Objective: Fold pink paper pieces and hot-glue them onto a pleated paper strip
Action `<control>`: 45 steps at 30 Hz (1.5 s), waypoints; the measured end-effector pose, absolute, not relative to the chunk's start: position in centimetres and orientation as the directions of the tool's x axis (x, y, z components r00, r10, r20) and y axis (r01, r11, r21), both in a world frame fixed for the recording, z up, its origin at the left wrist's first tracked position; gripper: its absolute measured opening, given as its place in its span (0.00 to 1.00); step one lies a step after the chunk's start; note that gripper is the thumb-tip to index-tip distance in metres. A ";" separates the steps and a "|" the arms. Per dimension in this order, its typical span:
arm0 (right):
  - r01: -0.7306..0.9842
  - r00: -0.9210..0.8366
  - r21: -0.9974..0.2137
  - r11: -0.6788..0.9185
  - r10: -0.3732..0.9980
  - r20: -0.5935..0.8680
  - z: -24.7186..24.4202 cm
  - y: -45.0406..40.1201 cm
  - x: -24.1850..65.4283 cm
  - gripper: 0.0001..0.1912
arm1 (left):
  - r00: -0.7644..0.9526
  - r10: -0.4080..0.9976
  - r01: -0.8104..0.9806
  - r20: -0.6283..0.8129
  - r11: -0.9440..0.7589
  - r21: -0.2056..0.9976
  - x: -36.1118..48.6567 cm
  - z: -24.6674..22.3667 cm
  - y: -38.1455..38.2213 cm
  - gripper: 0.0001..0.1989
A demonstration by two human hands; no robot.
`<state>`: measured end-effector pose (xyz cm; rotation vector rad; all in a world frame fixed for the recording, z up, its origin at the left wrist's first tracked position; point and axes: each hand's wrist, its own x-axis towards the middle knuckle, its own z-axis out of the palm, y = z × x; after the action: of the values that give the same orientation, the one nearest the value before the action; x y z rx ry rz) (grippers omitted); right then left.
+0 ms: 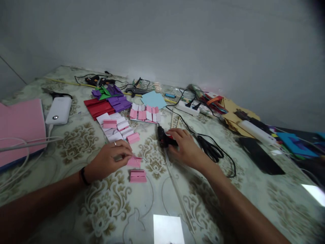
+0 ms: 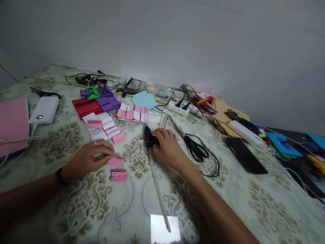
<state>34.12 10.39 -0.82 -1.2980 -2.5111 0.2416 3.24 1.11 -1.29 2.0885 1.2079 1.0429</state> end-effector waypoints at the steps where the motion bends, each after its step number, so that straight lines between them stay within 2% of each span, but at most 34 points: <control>1: 0.732 -0.555 -0.325 0.599 0.800 0.226 -0.5 9.6 33.4 0.18 | 0.330 0.860 0.478 0.388 -0.507 0.717 3.3 -1.3 1.1 0.06; 3: 0.624 -0.590 -0.439 0.647 0.758 0.279 0.0 7.8 31.6 0.11 | 0.357 0.840 0.468 0.409 -0.540 0.700 3.3 -1.3 1.0 0.06; 6: 0.484 -0.644 -0.552 0.679 0.704 0.300 0.1 5.5 29.2 0.09 | 0.381 0.836 0.479 0.394 -0.543 0.690 3.3 -1.3 1.0 0.06; 11: 0.376 -0.681 -0.652 0.659 0.674 0.288 -1.5 4.1 27.6 0.09 | 0.420 0.835 0.505 0.356 -0.541 0.673 3.2 -1.3 1.1 0.07; 15: 0.375 -0.681 -0.653 0.657 0.674 0.287 -2.7 4.2 27.4 0.11 | 0.456 0.829 0.521 0.324 -0.544 0.658 3.3 -1.3 1.2 0.05; 21: 0.395 -0.673 -0.636 0.663 0.680 0.291 -3.3 4.5 27.3 0.07 | 0.464 0.848 0.540 0.255 -0.499 0.678 3.5 -1.5 1.2 0.04; 25: 0.398 -0.673 -0.622 0.674 0.675 0.301 -3.5 4.6 27.2 0.05 | 0.425 0.877 0.618 0.225 -0.463 0.636 3.7 -1.8 1.3 0.08; 30: 0.399 -0.683 -0.607 0.687 0.665 0.303 -3.8 4.7 27.1 0.05 | 0.478 0.838 0.633 0.264 -0.537 0.558 3.9 -2.2 1.3 0.06; 37: 0.387 -0.677 -0.597 0.703 0.656 0.333 -3.8 4.6 26.9 0.06 | 0.528 0.767 0.628 0.365 -0.642 0.441 4.0 -2.6 1.2 0.09; 45: 0.376 -0.659 -0.605 0.702 0.662 0.358 -3.9 4.7 27.1 0.05 | 0.471 0.776 0.655 0.419 -0.626 0.423 3.9 -2.3 1.2 0.05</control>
<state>27.14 4.70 -3.86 -0.7909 -2.3401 0.6611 3.94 1.24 -2.30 2.5140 1.2403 0.8758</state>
